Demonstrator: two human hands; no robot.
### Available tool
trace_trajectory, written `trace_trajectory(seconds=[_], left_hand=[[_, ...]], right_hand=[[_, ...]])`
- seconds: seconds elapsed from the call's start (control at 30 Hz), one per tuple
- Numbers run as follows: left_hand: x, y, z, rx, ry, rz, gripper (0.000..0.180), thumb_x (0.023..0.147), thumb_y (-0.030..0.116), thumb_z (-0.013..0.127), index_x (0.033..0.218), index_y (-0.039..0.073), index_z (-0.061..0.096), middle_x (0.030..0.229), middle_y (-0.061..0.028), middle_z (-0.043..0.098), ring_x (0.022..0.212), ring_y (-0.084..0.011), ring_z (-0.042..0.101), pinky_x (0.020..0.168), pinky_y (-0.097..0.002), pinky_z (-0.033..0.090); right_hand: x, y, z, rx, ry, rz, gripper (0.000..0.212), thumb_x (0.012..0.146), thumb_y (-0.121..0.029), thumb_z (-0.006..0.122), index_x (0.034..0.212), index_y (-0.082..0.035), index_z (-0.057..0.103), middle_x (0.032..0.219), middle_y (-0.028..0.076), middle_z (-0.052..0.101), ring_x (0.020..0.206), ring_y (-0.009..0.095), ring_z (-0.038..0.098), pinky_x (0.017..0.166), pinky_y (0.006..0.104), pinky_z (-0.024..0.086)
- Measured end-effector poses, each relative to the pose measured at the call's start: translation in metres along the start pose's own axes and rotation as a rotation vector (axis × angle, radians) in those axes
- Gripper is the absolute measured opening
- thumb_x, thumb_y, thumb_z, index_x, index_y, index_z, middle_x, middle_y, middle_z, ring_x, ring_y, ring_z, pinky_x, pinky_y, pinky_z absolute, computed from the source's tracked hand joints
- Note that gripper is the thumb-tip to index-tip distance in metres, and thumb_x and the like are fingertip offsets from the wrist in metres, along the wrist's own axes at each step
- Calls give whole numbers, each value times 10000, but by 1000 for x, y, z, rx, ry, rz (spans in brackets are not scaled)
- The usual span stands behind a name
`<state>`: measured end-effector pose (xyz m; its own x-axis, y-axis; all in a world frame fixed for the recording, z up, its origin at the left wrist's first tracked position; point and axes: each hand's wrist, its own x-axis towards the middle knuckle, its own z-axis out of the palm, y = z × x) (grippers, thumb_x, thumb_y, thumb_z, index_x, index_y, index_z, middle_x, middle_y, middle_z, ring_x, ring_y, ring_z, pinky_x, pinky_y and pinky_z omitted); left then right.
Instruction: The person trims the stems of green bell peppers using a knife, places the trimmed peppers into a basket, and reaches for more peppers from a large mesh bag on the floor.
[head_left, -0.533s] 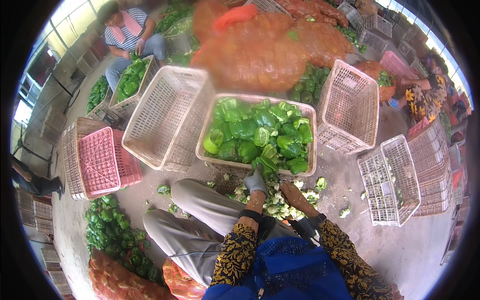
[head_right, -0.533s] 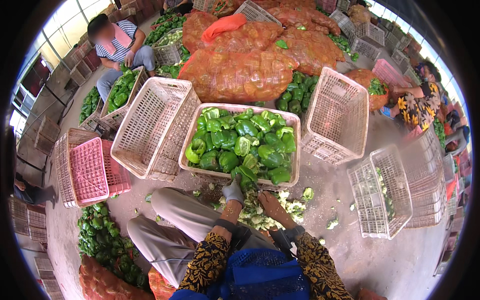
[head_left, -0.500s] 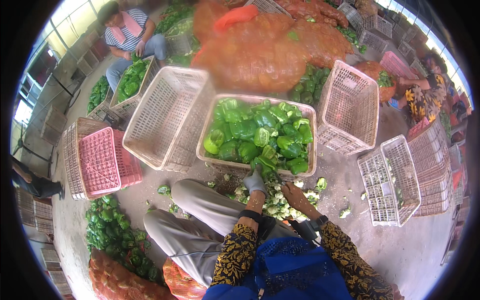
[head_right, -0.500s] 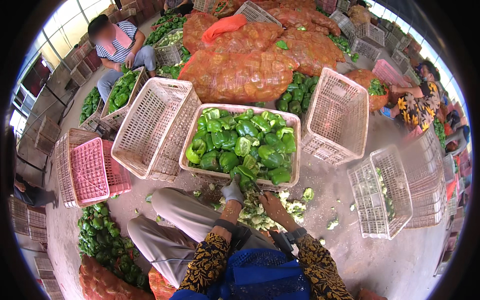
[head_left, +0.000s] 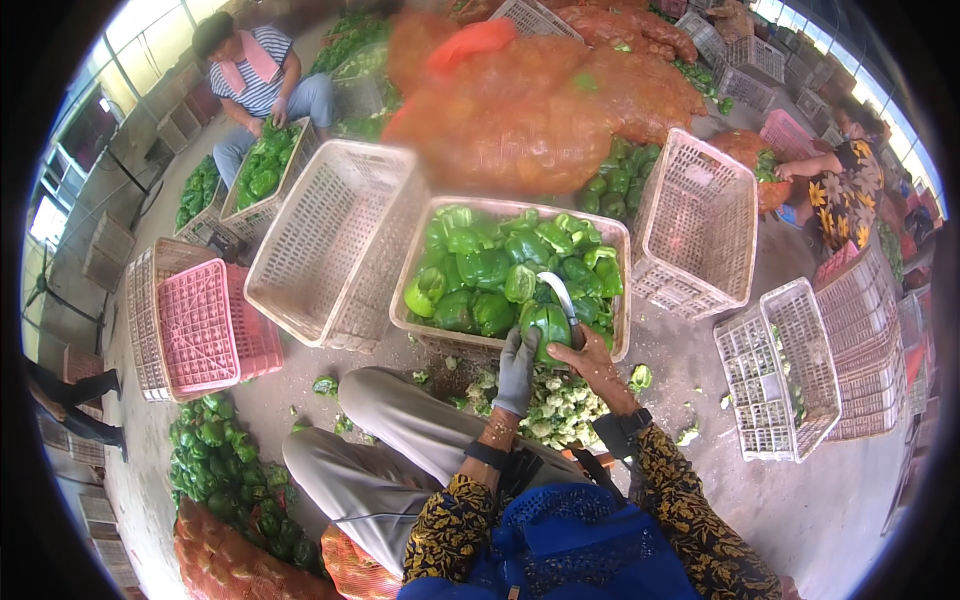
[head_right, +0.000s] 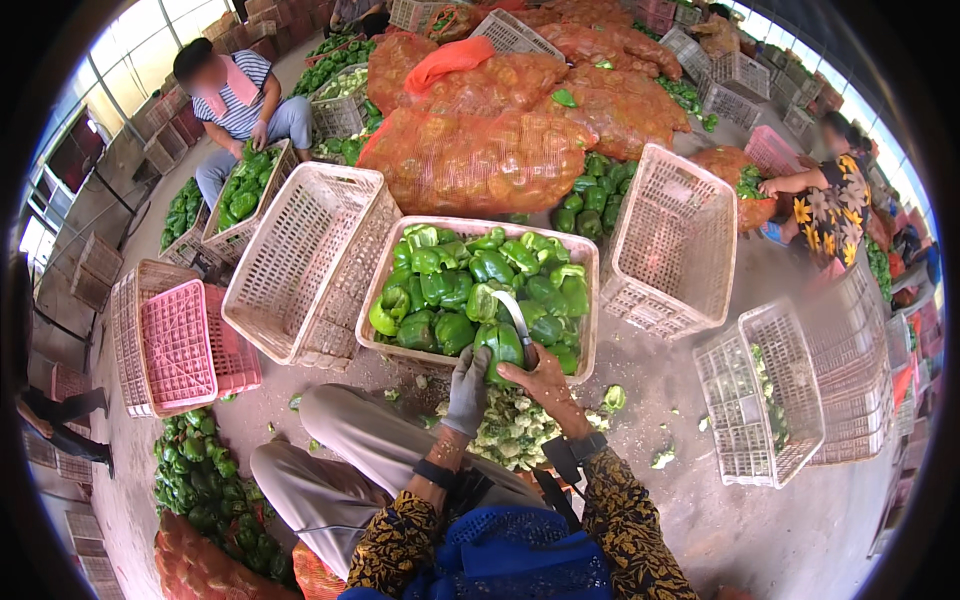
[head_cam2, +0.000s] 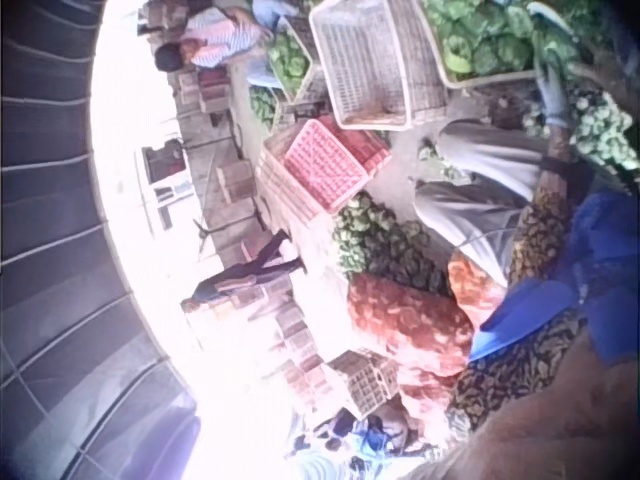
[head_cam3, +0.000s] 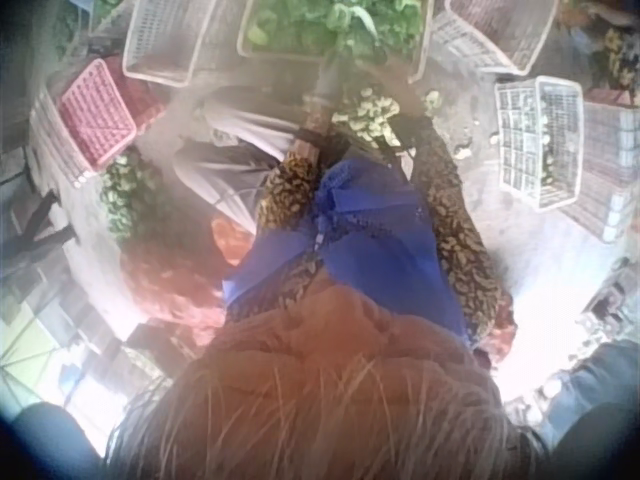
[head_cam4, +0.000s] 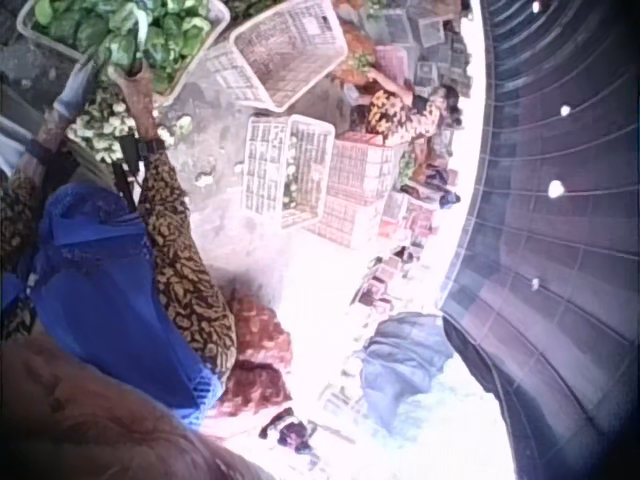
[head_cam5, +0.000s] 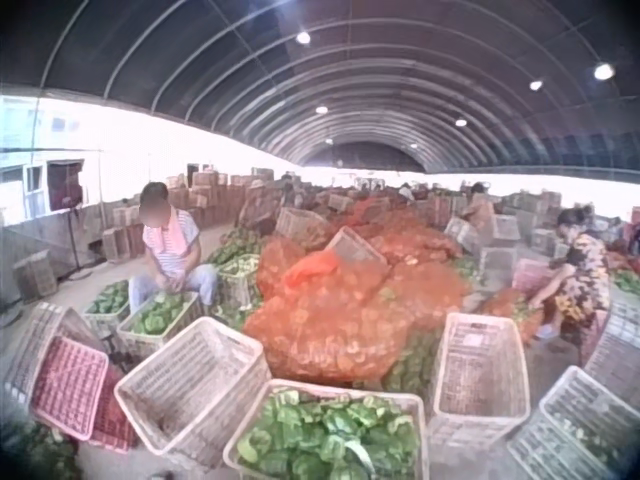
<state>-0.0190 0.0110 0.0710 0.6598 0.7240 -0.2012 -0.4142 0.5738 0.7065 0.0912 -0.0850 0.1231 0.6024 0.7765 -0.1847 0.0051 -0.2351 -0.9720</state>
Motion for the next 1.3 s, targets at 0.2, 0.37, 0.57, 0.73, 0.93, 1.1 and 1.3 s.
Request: trace_trajectory(seconds=[0.2,0.37,0.57,0.73,0.93,1.1,1.3], left_hand=[[-3,-6,-2,239,165,233,368,956,302,565,1199,28,538,1047,-73,615,937,-147,577,785,-277,483],[-2,0,0,13,193,71,478,954,419,525,1210,16,555,1068,-76,622,956,-156,585,826,-302,479],[0,-8,-7,-159,218,-99,487,953,433,505,1234,38,550,1151,-74,620,1029,-198,597,888,-344,481],[7,-16,-16,-569,160,-276,440,964,406,463,1247,81,554,1221,-79,608,1075,-240,595,954,-377,467],[4,-6,-5,-290,82,-215,367,951,310,477,1216,72,569,1197,-83,620,1095,-248,590,970,-380,463],[12,-7,-5,447,-35,346,314,933,226,502,1183,46,565,1150,-90,624,1051,-243,602,907,-376,509],[16,-8,-20,-21,72,155,316,950,261,487,1227,116,534,1171,-78,594,1051,-207,586,886,-379,511]], right_hand=[[3,20,33,256,84,134,424,737,-336,803,938,-11,620,627,-35,539,457,60,426,422,241,329],[5,24,32,474,77,211,401,754,-271,800,998,-19,606,705,-22,574,476,53,436,426,248,332],[10,36,24,547,38,254,423,748,-206,807,1059,-31,579,723,-18,571,482,58,438,427,236,335],[8,44,24,771,23,262,349,785,-147,765,1054,-58,560,728,-18,552,508,69,459,427,242,353],[-4,76,19,1084,24,224,253,839,-197,708,994,-54,568,691,-21,510,503,73,423,479,234,352],[-19,69,21,1060,29,171,287,851,-271,692,1026,-80,568,734,-7,546,532,64,446,508,220,373],[41,13,-19,-105,365,-150,464,792,-235,774,1114,11,548,868,114,659,754,173,638,617,312,516]])
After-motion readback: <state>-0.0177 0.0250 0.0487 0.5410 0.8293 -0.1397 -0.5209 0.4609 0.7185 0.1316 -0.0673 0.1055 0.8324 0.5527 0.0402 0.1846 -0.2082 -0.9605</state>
